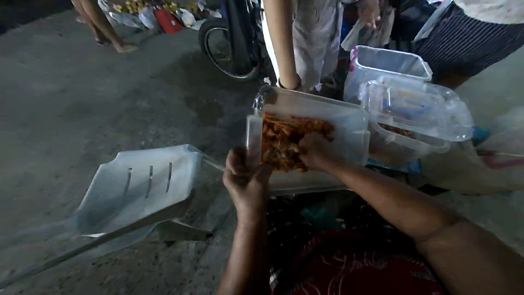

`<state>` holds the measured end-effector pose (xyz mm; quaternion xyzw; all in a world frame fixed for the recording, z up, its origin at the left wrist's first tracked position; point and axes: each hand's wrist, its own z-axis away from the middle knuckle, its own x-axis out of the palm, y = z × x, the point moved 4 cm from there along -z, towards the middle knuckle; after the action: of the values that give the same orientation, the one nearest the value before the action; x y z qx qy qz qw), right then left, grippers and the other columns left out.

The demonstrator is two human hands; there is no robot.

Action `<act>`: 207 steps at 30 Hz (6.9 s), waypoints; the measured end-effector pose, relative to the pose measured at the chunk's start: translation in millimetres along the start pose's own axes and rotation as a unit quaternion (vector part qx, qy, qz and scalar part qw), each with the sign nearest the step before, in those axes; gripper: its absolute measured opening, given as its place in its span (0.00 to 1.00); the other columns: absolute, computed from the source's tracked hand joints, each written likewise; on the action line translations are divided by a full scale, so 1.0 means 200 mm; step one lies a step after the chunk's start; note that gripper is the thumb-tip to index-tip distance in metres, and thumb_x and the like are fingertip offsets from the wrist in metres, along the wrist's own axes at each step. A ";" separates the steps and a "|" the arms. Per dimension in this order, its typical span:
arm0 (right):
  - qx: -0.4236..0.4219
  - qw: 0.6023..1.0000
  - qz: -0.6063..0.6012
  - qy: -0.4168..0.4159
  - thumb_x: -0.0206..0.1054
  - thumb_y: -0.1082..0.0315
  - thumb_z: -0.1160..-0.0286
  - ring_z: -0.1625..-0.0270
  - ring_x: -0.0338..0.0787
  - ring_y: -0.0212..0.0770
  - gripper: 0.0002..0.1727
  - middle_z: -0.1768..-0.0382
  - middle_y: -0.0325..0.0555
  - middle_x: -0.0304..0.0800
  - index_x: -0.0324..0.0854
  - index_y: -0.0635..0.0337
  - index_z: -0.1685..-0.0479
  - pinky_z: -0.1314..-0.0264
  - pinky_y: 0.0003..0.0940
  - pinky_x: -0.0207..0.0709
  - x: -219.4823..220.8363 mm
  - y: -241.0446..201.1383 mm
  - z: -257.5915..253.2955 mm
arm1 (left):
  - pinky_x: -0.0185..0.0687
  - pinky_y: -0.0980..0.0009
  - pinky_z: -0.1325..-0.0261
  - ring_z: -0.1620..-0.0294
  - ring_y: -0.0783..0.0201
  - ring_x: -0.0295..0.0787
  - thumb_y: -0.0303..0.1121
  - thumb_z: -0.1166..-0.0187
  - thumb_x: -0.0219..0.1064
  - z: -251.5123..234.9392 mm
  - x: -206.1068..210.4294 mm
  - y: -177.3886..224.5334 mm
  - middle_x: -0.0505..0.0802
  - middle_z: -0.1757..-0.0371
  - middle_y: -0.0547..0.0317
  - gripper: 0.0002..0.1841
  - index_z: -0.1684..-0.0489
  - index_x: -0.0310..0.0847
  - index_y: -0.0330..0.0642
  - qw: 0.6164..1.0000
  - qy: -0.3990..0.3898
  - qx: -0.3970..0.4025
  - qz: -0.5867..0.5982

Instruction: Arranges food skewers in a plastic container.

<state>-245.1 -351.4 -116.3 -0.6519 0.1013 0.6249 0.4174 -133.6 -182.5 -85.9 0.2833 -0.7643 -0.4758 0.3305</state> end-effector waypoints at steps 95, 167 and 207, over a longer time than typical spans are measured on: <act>0.375 0.885 0.021 0.276 0.65 0.70 0.18 0.43 0.87 0.76 0.14 0.48 0.77 0.86 0.81 0.75 0.46 0.44 0.76 0.77 -0.88 0.94 0.72 | 0.90 0.78 0.63 0.62 0.79 0.90 0.15 0.51 0.66 -0.03 -0.03 0.01 0.89 0.62 0.76 0.24 0.53 0.74 0.43 0.998 0.051 0.000 -0.029; -0.184 0.983 -0.010 -0.029 0.73 0.74 0.33 0.46 0.91 0.59 0.12 0.54 0.62 0.91 0.87 0.69 0.52 0.42 0.62 0.80 -0.33 -0.14 -0.02 | 0.92 0.76 0.64 0.66 0.76 0.91 0.12 0.50 0.66 0.04 0.06 0.01 0.93 0.66 0.73 0.21 0.60 0.78 0.47 0.997 -0.029 -0.005 0.070; -0.169 0.981 0.027 -0.087 0.60 0.79 0.18 0.51 0.90 0.50 0.09 0.55 0.58 0.89 0.84 0.72 0.49 0.41 0.48 0.82 -0.46 -0.08 0.03 | 0.89 0.76 0.70 0.72 0.74 0.89 0.11 0.52 0.67 0.02 0.05 0.02 0.90 0.70 0.67 0.21 0.61 0.80 0.43 0.996 -0.002 -0.083 0.025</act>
<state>-257.1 -373.1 -25.5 -0.6530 -0.0255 0.6986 0.2915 -144.1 -186.3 -81.1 0.2346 -0.7297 -0.5297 0.3633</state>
